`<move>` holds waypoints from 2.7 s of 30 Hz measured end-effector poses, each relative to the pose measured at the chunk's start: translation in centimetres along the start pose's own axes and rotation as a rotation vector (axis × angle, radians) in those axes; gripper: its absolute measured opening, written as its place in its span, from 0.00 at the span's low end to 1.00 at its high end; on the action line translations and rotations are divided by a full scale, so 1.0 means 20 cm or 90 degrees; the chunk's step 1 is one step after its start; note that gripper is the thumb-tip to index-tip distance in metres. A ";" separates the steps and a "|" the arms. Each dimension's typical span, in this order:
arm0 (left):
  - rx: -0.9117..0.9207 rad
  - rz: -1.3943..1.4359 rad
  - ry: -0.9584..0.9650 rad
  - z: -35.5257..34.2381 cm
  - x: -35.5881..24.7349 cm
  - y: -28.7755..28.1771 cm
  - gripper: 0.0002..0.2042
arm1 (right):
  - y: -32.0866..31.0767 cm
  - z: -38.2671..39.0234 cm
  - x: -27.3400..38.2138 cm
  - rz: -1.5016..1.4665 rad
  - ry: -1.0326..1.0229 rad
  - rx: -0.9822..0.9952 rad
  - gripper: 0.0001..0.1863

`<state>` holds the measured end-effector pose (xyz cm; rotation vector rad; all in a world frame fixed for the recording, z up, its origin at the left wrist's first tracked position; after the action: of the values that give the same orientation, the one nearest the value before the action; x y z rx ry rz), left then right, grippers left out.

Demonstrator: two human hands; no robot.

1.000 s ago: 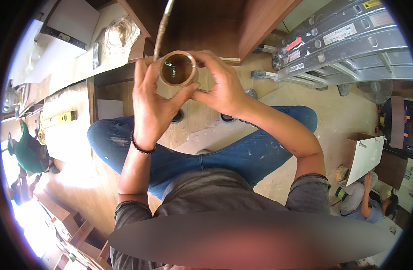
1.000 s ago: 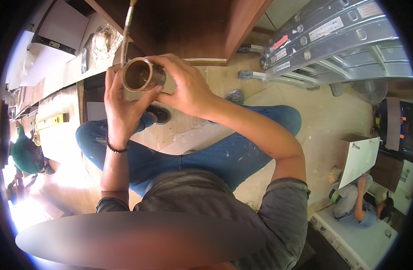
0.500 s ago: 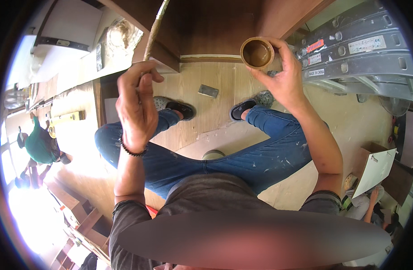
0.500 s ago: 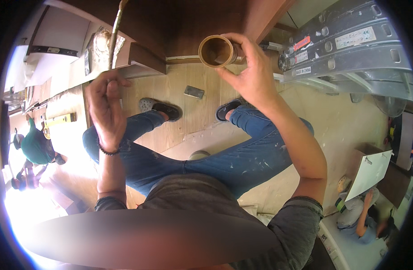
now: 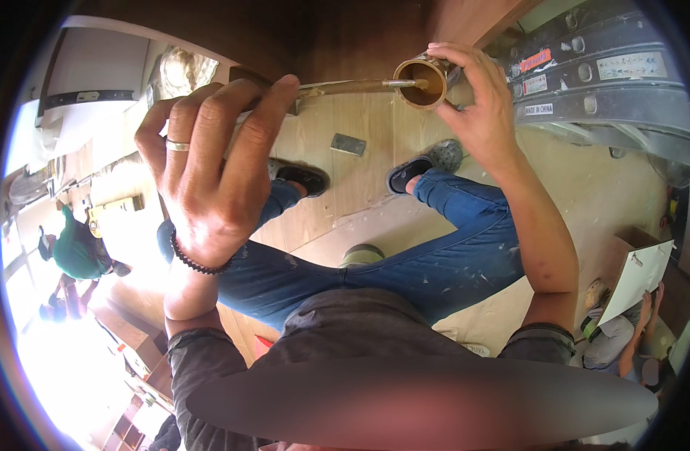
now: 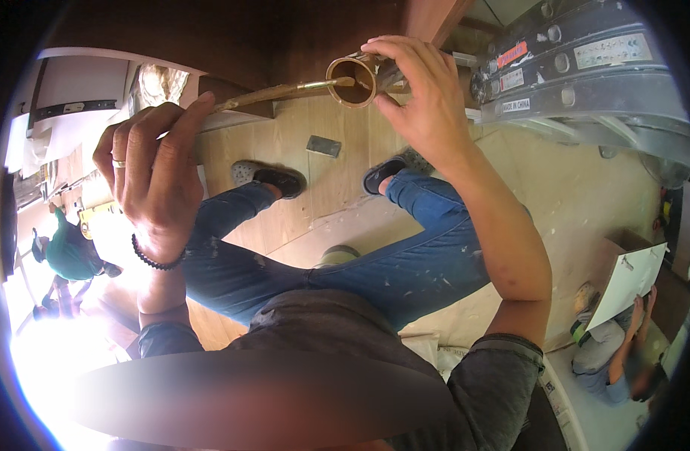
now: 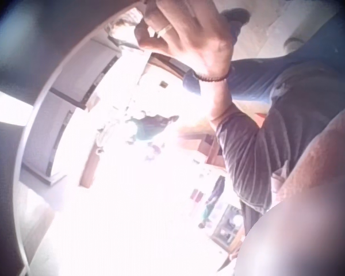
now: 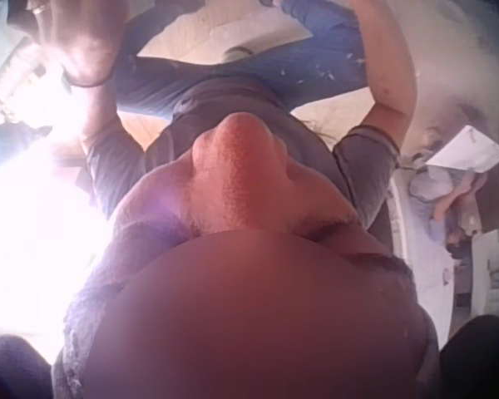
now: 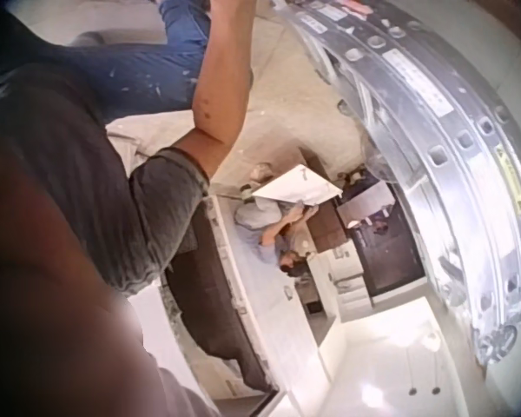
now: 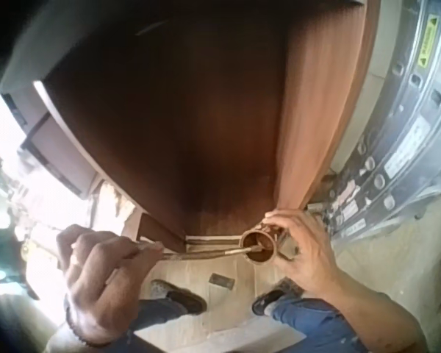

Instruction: The person sits on the floor and applies a finish to the edges of a wooden cabinet using a small brush and a container. They repeatedly dip the brush into the container and apply the finish to the cabinet's trim.

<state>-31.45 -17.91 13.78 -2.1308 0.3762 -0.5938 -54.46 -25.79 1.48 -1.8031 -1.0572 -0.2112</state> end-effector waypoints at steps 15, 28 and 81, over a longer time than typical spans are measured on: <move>0.000 -0.031 0.064 -0.11 -0.16 0.13 0.20 | 0.04 0.01 -0.02 0.051 -0.002 0.038 0.33; 0.043 -0.016 0.075 -0.11 -0.17 0.16 0.19 | 0.05 0.00 -0.01 0.057 0.003 0.057 0.33; 0.121 0.269 -0.213 0.15 0.11 0.35 0.10 | 0.05 0.00 0.00 0.052 -0.010 0.048 0.32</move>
<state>-28.41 -20.92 7.25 -1.8484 0.5369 -0.0263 -53.72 -25.91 0.71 -1.7791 -0.9874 -0.1060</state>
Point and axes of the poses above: each hand's wrist, its own z-axis away from the middle knuckle, its own y-axis out of the palm, x = y × z, the point moved 7 cm from there along -z, towards the middle knuckle, and after that the axes turned 1 degree about y, right-handed, at the moved point
